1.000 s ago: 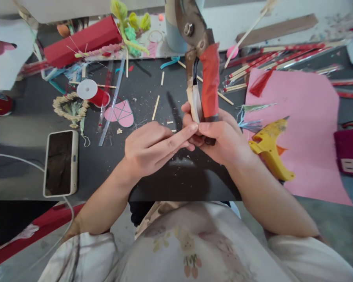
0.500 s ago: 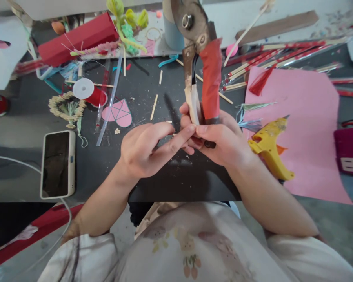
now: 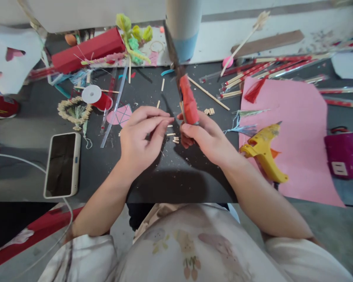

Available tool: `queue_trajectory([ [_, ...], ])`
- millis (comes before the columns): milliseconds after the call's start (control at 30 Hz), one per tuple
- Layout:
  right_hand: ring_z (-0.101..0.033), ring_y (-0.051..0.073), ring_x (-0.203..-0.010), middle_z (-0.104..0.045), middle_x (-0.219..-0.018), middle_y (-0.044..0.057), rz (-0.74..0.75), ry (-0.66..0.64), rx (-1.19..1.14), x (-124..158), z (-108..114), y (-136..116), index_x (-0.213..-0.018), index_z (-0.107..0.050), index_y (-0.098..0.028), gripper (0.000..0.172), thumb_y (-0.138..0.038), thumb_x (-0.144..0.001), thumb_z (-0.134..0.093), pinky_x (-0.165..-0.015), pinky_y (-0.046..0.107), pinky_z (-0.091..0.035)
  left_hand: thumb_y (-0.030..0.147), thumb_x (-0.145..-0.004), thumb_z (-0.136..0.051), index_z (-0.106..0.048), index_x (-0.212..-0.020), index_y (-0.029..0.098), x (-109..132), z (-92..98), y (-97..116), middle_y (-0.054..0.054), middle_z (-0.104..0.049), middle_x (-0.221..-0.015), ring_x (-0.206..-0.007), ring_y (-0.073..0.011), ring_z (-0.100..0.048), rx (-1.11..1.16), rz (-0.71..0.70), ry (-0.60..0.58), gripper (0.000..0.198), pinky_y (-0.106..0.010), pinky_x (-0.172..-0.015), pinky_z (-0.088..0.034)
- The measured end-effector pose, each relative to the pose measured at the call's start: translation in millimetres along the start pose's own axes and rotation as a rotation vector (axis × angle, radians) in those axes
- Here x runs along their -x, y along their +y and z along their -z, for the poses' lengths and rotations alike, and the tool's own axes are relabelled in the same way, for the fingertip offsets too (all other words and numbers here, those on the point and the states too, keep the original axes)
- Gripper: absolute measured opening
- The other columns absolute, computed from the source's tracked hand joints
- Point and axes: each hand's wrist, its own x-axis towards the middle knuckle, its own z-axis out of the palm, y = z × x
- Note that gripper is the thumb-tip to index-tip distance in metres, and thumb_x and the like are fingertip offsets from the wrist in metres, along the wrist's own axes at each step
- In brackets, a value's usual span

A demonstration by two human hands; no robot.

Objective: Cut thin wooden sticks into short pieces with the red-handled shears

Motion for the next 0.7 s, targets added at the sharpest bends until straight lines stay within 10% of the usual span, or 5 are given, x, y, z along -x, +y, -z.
queue_trajectory([
  [300, -0.057, 0.019, -0.079, -0.062, -0.087, 0.005, 0.067, -0.021, 0.544, 6, 0, 6, -0.098, -0.052, -0.019, 0.037, -0.055, -0.095, -0.045, -0.071, 0.032, -0.041, 0.064, -0.09, -0.054, -0.066, -0.083, 0.021, -2, -12.0, -24, 0.002, -0.05, -0.057, -0.049, -0.0089, -0.045, 0.541, 0.435, -0.101, 0.045, -0.023, -0.044, -0.035],
  [700, -0.066, 0.03, -0.09, -0.069, -0.103, 0.018, 0.194, 0.015, 0.848, 4, -2, 4, -0.112, -0.049, -0.016, 0.049, -0.058, -0.098, -0.027, -0.077, 0.041, -0.046, 0.063, -0.08, -0.068, -0.063, -0.079, 0.018, -6, -13.5, -15, 0.003, -0.05, -0.057, -0.049, -0.0071, -0.041, 0.64, 0.384, -0.09, 0.046, -0.022, -0.045, -0.031],
])
